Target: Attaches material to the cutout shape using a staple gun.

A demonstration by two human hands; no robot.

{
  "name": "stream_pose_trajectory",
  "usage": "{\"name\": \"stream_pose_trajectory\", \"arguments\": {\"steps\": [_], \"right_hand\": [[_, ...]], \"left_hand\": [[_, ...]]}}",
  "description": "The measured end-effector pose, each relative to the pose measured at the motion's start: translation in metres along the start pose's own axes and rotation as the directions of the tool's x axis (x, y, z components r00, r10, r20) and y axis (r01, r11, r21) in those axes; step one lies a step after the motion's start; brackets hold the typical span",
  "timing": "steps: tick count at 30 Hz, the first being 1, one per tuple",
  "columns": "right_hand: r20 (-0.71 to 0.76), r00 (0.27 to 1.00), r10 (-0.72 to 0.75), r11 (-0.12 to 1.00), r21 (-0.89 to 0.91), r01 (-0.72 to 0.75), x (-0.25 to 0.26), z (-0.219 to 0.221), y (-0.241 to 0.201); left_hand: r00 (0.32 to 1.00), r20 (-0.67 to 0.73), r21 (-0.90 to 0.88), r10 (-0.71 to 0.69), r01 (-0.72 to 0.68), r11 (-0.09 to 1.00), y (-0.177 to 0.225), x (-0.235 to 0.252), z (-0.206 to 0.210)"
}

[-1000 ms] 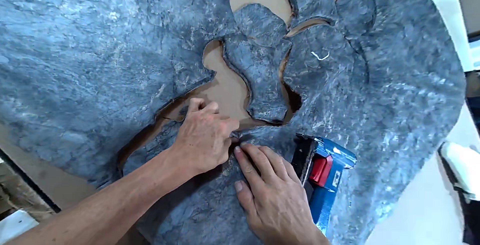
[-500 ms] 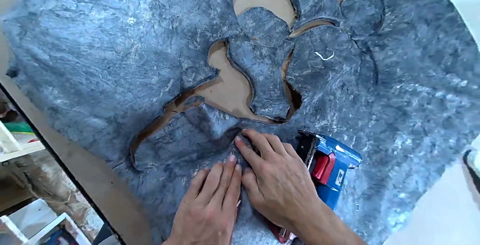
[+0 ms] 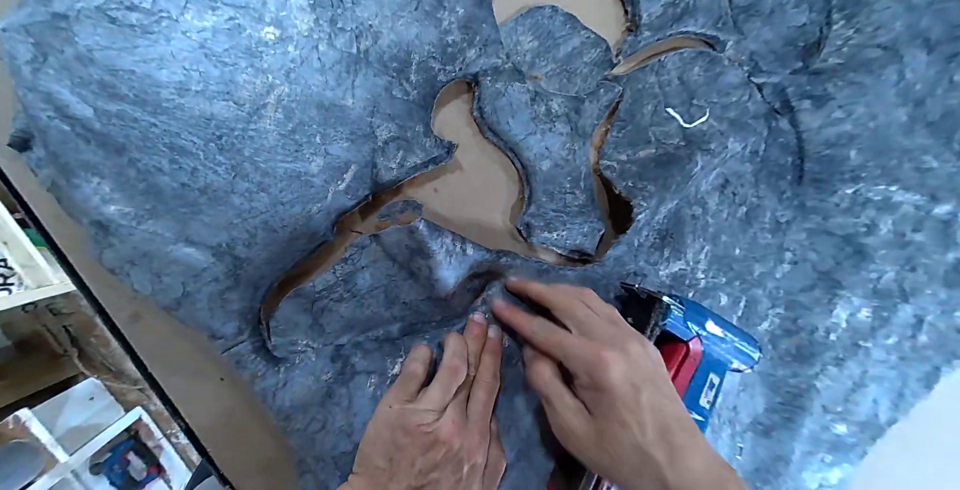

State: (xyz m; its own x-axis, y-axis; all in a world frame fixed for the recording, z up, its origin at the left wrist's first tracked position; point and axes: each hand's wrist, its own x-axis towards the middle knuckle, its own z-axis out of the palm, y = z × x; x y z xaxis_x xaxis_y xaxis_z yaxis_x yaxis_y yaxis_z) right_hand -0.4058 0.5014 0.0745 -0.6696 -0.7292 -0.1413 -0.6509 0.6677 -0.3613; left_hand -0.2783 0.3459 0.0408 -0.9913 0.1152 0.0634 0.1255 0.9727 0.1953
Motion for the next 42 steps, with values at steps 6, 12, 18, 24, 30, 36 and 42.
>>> {"name": "stream_pose_trajectory", "arguments": {"steps": [6,12,18,24,30,36,42], "right_hand": [[0.103,0.994,0.034,0.965,-0.262,-0.006,-0.003,0.003,-0.024],[0.124,0.99,0.064,0.95,-0.312,-0.023,0.002,0.005,-0.031],[0.171,0.981,0.088,0.958,-0.283,-0.037,0.004,0.0,-0.028],[0.151,0.981,0.124,0.968,-0.238,-0.085,0.001,0.0,-0.03],[0.155,0.978,0.142,0.967,-0.235,-0.103,-0.002,0.0,-0.03],[0.152,0.974,0.169,0.985,-0.003,-0.171,-0.016,-0.014,-0.026],[-0.04,0.945,0.323,0.923,0.235,-0.306,-0.06,0.01,-0.07]], "left_hand": [[0.98,-0.09,-0.429,-0.179,0.124,0.895,-0.013,-0.007,-0.001],[0.966,0.094,-0.374,-0.241,0.258,0.891,-0.017,0.004,-0.012],[0.954,0.187,-0.325,-0.236,0.287,0.901,-0.024,0.017,-0.014],[0.958,0.152,-0.36,-0.241,0.281,0.89,-0.023,0.013,-0.011],[0.998,-0.019,-0.503,-0.064,0.045,0.863,-0.029,-0.008,0.0],[0.994,0.003,-0.46,0.109,-0.095,0.883,-0.035,-0.005,0.0],[0.928,0.144,-0.433,0.343,-0.253,0.865,-0.048,0.006,-0.008]]}}
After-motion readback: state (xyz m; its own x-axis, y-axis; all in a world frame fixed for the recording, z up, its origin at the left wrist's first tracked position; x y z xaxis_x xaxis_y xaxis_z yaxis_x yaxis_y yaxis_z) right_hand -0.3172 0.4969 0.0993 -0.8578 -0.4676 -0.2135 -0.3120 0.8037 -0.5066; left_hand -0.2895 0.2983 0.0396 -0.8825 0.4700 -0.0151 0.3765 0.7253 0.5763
